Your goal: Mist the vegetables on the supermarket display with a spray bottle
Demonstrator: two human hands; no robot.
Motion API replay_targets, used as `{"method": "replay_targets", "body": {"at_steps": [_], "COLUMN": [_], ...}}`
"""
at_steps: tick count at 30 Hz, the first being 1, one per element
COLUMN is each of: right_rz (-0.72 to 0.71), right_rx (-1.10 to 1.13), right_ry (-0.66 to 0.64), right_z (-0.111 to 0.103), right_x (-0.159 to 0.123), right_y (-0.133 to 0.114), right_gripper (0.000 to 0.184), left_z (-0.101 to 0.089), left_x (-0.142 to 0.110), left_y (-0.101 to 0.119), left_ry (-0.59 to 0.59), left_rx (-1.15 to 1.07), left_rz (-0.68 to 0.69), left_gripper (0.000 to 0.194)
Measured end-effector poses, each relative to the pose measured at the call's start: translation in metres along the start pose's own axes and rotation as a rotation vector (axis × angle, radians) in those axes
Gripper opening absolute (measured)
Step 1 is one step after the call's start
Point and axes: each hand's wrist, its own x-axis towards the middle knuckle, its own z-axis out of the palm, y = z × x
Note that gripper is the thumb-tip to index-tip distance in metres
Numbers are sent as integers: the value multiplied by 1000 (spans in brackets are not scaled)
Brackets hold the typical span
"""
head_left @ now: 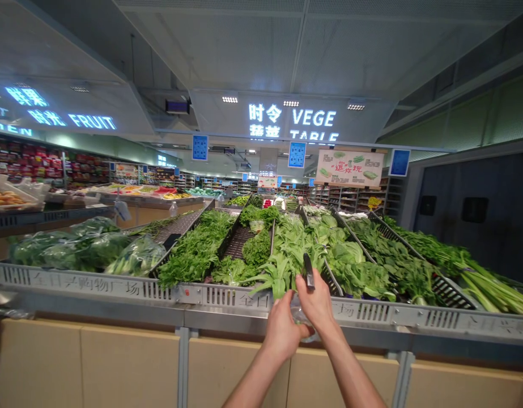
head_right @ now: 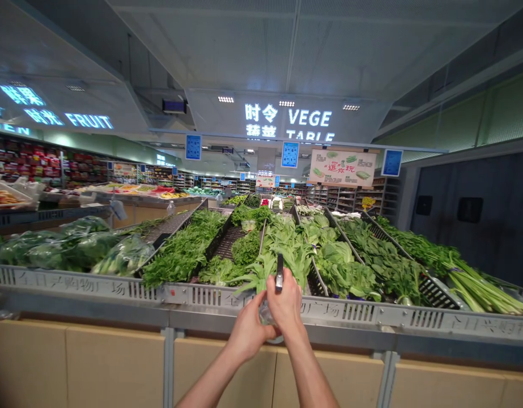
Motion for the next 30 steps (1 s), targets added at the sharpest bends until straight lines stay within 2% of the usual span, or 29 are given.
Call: {"method": "replay_targets", "body": {"at_steps": [11,23,30], "right_rz": [-11,1,33], "right_rx": [12,-13,-53], "right_ry": [0,37,38], "right_z": [-4,-10,-13], "right_x": [-2,2,-5], "right_y": [6,11,23], "right_gripper": [33,36,33], "left_z": [8,13,25], "left_x": [2,6,1], "left_y": [-2,6,-2], "left_ry": [-24,-29,-63], "left_rx": [-39,-25,-25], "left_rz": [24,22,58], "left_gripper": [79,80,77]}}
